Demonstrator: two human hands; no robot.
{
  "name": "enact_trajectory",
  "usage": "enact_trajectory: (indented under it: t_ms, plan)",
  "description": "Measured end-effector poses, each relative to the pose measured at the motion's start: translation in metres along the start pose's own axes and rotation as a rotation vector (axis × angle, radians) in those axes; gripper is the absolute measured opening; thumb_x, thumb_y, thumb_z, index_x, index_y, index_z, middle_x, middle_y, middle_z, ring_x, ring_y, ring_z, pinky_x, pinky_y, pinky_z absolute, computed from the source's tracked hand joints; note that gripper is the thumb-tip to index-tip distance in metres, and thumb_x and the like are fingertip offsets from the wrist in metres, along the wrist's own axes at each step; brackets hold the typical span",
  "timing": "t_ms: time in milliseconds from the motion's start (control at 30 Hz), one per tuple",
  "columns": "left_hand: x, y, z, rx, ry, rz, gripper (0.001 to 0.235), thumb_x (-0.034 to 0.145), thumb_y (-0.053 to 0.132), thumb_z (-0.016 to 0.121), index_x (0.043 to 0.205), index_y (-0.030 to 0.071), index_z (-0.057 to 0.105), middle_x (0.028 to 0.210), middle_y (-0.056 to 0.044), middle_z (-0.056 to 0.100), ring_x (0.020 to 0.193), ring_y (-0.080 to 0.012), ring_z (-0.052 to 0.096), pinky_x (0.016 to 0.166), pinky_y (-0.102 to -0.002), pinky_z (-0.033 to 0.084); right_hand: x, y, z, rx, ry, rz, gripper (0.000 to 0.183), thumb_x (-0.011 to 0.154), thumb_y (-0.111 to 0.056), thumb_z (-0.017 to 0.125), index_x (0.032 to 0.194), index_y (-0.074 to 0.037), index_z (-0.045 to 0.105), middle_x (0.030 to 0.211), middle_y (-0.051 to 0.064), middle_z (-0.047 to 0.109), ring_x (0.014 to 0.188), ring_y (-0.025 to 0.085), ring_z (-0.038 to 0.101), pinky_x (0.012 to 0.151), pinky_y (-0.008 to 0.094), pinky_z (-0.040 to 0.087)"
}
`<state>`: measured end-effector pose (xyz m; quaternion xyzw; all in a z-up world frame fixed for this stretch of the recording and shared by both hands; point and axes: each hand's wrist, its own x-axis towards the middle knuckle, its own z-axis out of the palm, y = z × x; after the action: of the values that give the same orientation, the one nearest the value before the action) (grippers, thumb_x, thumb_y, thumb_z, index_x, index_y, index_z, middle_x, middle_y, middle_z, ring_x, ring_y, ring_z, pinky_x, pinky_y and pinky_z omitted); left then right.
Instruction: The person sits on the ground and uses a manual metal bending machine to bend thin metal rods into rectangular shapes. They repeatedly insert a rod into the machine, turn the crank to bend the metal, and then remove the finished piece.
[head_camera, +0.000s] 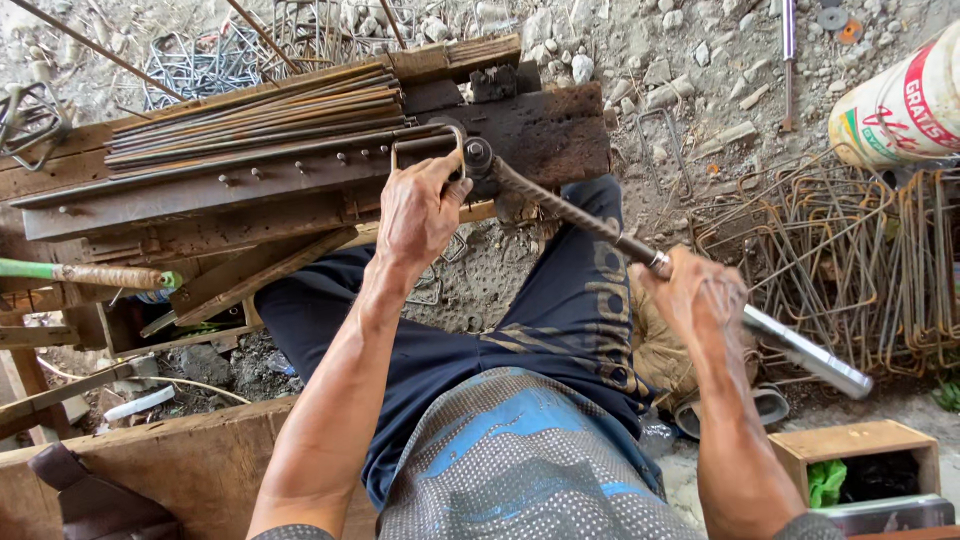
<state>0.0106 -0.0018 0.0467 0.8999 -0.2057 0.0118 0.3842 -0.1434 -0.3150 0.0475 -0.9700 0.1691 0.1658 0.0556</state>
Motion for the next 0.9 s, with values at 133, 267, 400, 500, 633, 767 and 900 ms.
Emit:
enact_trajectory:
  t_ms: [133,267,400,500,633,767,900]
  plan:
    - [-0.001,0.002,-0.001,0.015,0.013,0.004,0.032,0.099,0.027,0.062,0.123,0.006,0.068,0.084,-0.010,0.069,0.083,-0.0288,0.070,0.080,-0.040,0.047,0.025,0.016,0.019,0.034,0.040,0.036,0.039,0.089,-0.051,0.060,0.078,-0.014,0.061,0.060,0.003,0.063,0.064,0.028,0.070,0.072,0.040,0.048]
    - [-0.010,-0.007,0.011,0.081,0.060,0.099,0.033,0.095,0.027,0.068,0.120,0.006,0.067,0.086,-0.013,0.067,0.086,-0.0333,0.068,0.082,-0.043,0.047,0.074,0.034,0.014,-0.029,0.142,-0.066,0.038,0.100,-0.046,0.062,0.076,-0.016,0.058,0.060,0.000,0.060,0.062,0.023,0.065,0.080,0.039,0.048]
    - [-0.017,-0.017,0.024,0.141,0.144,0.163,0.032,0.098,0.029,0.064,0.122,0.007,0.065,0.085,-0.010,0.064,0.086,-0.0295,0.067,0.083,-0.040,0.047,0.106,0.032,-0.004,0.060,0.198,-0.150,0.041,0.105,-0.037,0.065,0.074,-0.013,0.052,0.059,0.000,0.054,0.057,0.025,0.057,0.079,0.043,0.044]
    - [-0.011,-0.015,0.017,0.149,0.178,0.195,0.025,0.098,0.029,0.064,0.113,0.010,0.068,0.080,-0.007,0.060,0.081,-0.0259,0.064,0.081,-0.037,0.047,0.134,0.043,0.003,0.067,0.222,-0.185,0.041,0.106,-0.040,0.065,0.077,-0.012,0.055,0.065,0.005,0.059,0.067,0.027,0.061,0.082,0.043,0.043]
    - [0.014,0.006,-0.006,0.135,0.177,0.151,0.017,0.100,0.026,0.062,0.100,0.011,0.071,0.075,-0.003,0.060,0.074,-0.0204,0.061,0.081,-0.037,0.043,0.159,0.049,0.013,-0.007,0.273,-0.214,0.039,0.102,-0.040,0.069,0.076,-0.013,0.056,0.063,0.002,0.058,0.066,0.025,0.061,0.081,0.040,0.041]
    - [0.041,0.003,-0.014,0.152,0.163,0.134,0.010,0.097,0.021,0.065,0.090,0.015,0.064,0.085,-0.001,0.066,0.078,-0.0203,0.055,0.075,-0.037,0.036,0.176,0.058,0.028,-0.133,0.283,-0.145,0.066,0.099,-0.082,0.055,0.074,-0.021,0.059,0.064,-0.001,0.062,0.059,0.017,0.056,0.086,0.040,0.041]
    - [0.032,-0.002,-0.010,0.211,0.203,0.256,0.006,0.099,0.014,0.066,0.093,0.014,0.066,0.083,-0.001,0.067,0.075,-0.0177,0.054,0.070,-0.033,0.036,0.171,0.057,0.032,-0.158,0.324,-0.138,0.044,0.100,-0.058,0.069,0.076,-0.022,0.061,0.064,-0.003,0.062,0.062,0.015,0.056,0.082,0.038,0.041]
